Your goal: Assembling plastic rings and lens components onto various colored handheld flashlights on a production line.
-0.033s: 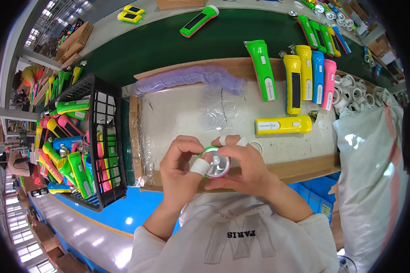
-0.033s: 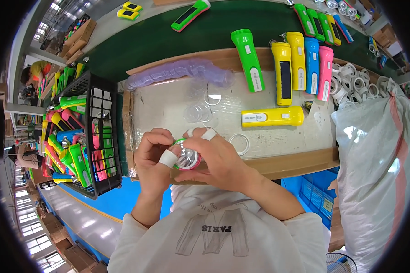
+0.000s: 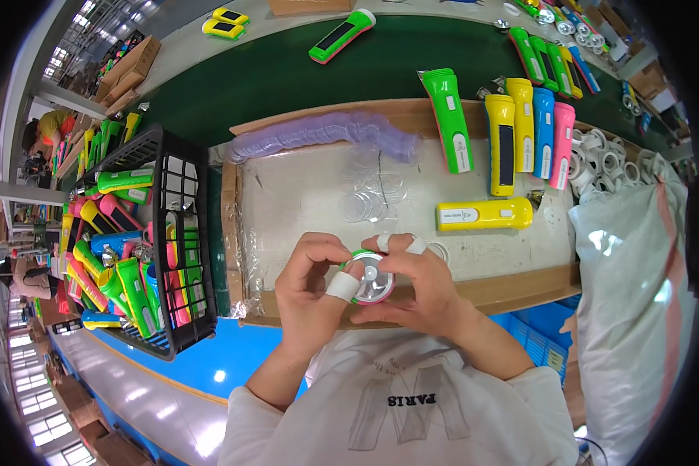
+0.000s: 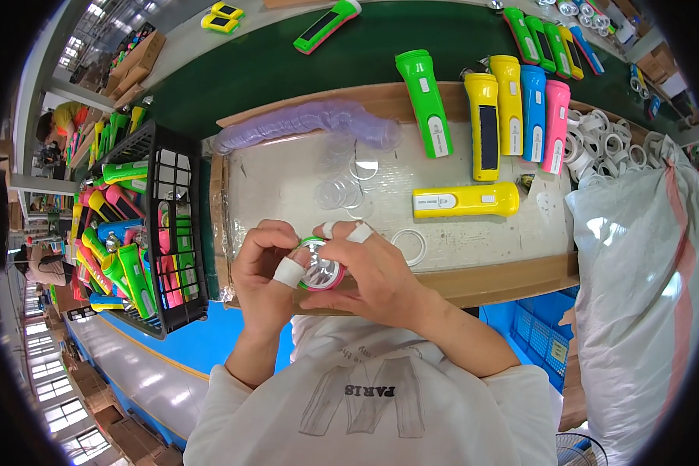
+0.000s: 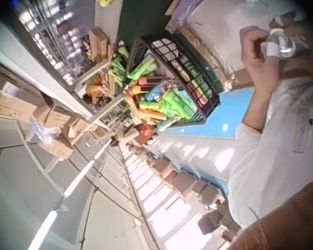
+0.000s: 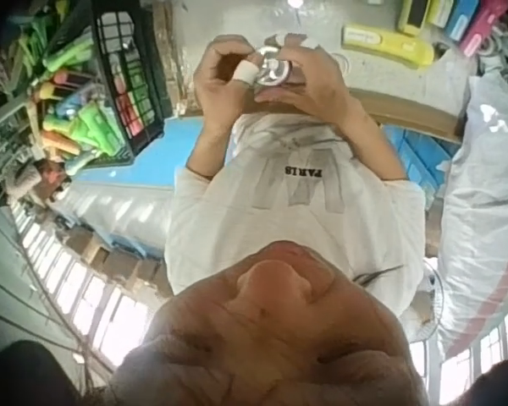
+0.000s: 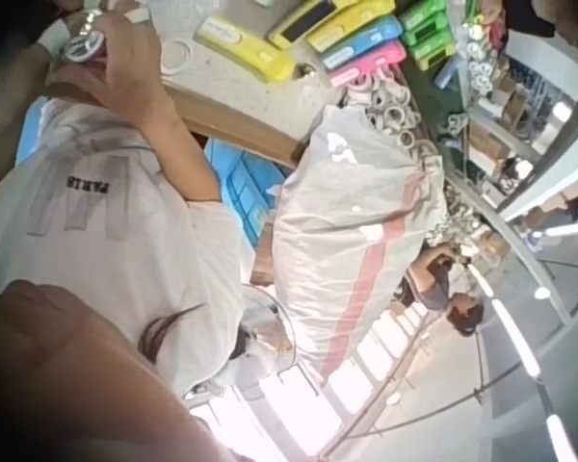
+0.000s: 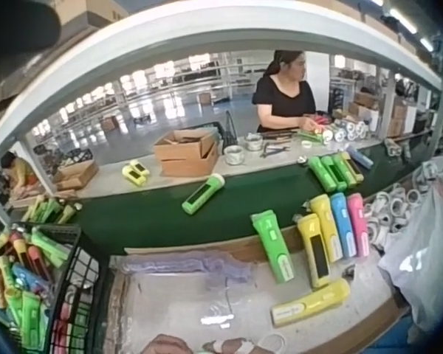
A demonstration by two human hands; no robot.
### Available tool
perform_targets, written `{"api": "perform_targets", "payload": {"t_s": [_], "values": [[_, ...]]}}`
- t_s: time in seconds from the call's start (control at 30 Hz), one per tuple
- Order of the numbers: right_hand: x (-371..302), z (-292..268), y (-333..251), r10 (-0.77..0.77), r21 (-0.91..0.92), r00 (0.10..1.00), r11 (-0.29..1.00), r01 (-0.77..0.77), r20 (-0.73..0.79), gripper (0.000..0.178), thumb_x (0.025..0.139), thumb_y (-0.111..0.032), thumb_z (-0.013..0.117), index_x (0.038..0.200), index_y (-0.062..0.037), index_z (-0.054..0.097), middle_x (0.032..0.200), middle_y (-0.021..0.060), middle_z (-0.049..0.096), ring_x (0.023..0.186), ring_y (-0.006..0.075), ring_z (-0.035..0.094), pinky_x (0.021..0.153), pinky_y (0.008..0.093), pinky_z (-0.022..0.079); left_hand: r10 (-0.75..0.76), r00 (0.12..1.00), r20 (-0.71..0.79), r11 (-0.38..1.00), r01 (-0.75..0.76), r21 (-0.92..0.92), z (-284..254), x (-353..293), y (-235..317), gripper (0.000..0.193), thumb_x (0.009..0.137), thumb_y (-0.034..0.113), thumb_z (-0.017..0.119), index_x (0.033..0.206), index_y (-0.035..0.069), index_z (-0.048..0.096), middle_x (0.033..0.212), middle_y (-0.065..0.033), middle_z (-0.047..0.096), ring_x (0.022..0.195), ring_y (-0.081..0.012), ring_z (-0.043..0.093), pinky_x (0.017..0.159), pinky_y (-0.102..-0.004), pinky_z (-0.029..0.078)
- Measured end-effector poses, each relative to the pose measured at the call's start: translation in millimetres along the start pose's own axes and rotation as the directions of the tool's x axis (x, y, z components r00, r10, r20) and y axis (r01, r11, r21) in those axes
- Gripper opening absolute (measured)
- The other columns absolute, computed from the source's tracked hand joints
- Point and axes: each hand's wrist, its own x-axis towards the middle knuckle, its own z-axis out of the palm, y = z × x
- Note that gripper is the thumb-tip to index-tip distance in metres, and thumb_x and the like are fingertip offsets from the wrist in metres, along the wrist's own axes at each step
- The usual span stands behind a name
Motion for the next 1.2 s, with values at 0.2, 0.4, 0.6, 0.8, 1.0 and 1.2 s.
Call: {"api": "perform_targets", "payload": {"t_s": [0.2, 0.4, 0.6, 0.8, 1.0, 1.2], "values": [[-2, 1, 1, -0.082, -0.013, 0.991, 0.997, 0.081, -0.107, 0.064, 0.065, -0.032, 0.089, 0.109, -0.0043, 0.052, 0.111, 0.0232, 0.065, 0.091, 0.0342, 0.067, 0.071, 0.0351, 0.055, 0.274, 0.953, 0.132, 0.955, -0.285, 0.075, -20, -11, -25, 0.032, 0.082, 0.010, 0.075, 0.111, -0.001, 0.066, 0.122, -0.0184, 0.058, 0.109, -0.0252, 0.057, 0.092, -0.0349, 0.046], [0, -4, 1, -0.086, 0.019, 0.992, 0.996, 0.088, -0.091, 0.061, 0.069, -0.029, 0.087, 0.112, -0.0026, 0.052, 0.115, 0.0259, 0.064, 0.094, 0.0356, 0.068, 0.074, 0.0359, 0.056, 0.282, 0.954, 0.103, 0.957, -0.287, 0.039, -20, -19, -41, 0.043, 0.077, 0.012, 0.080, 0.115, -0.001, 0.065, 0.126, -0.0205, 0.058, 0.114, -0.0290, 0.058, 0.094, -0.0381, 0.048], [5, -12, 0, -0.097, -0.007, 0.995, 0.995, 0.097, -0.004, 0.057, 0.070, -0.025, 0.086, 0.113, -0.0010, 0.057, 0.116, 0.0232, 0.064, 0.092, 0.0323, 0.068, 0.075, 0.0349, 0.056, 0.417, 0.898, 0.139, 0.903, -0.427, 0.045, -23, -7, -47, 0.045, 0.073, 0.009, 0.082, 0.114, -0.001, 0.065, 0.120, -0.0195, 0.063, 0.108, -0.0309, 0.061, 0.091, -0.0379, 0.050], [1, -9, 5, -0.084, -0.012, 0.994, 0.996, 0.084, -0.063, 0.056, 0.068, -0.026, 0.087, 0.111, -0.0012, 0.060, 0.114, 0.0203, 0.065, 0.090, 0.0297, 0.068, 0.072, 0.0332, 0.056, 0.553, 0.807, 0.207, 0.778, -0.589, 0.218, -25, -1, -49, 0.039, 0.074, 0.006, 0.079, 0.110, -0.001, 0.067, 0.115, -0.0176, 0.066, 0.103, -0.0328, 0.063, 0.087, -0.0391, 0.052], [1, -7, 7, -0.167, -0.099, 0.985, 0.982, 0.163, -0.042, 0.056, 0.070, -0.028, 0.086, 0.111, 0.0001, 0.061, 0.117, 0.0215, 0.064, 0.087, 0.0286, 0.069, 0.067, 0.0317, 0.056, 0.461, 0.869, 0.178, 0.861, -0.487, 0.149, -22, -5, -41, 0.039, 0.073, 0.004, 0.079, 0.109, -0.001, 0.067, 0.118, -0.0197, 0.064, 0.104, -0.0323, 0.063, 0.088, -0.0379, 0.052], [-3, -9, 0, -0.185, -0.149, 0.982, 0.973, 0.177, -0.044, 0.052, 0.072, -0.022, 0.085, 0.111, 0.0021, 0.060, 0.122, 0.0239, 0.061, 0.092, 0.0335, 0.068, 0.070, 0.0350, 0.058, 0.431, 0.877, 0.213, 0.886, -0.456, 0.087, -21, -7, -52, 0.045, 0.077, 0.008, 0.078, 0.117, 0.001, 0.061, 0.127, -0.0251, 0.056, 0.109, -0.0329, 0.062, 0.091, -0.0396, 0.051]]}}
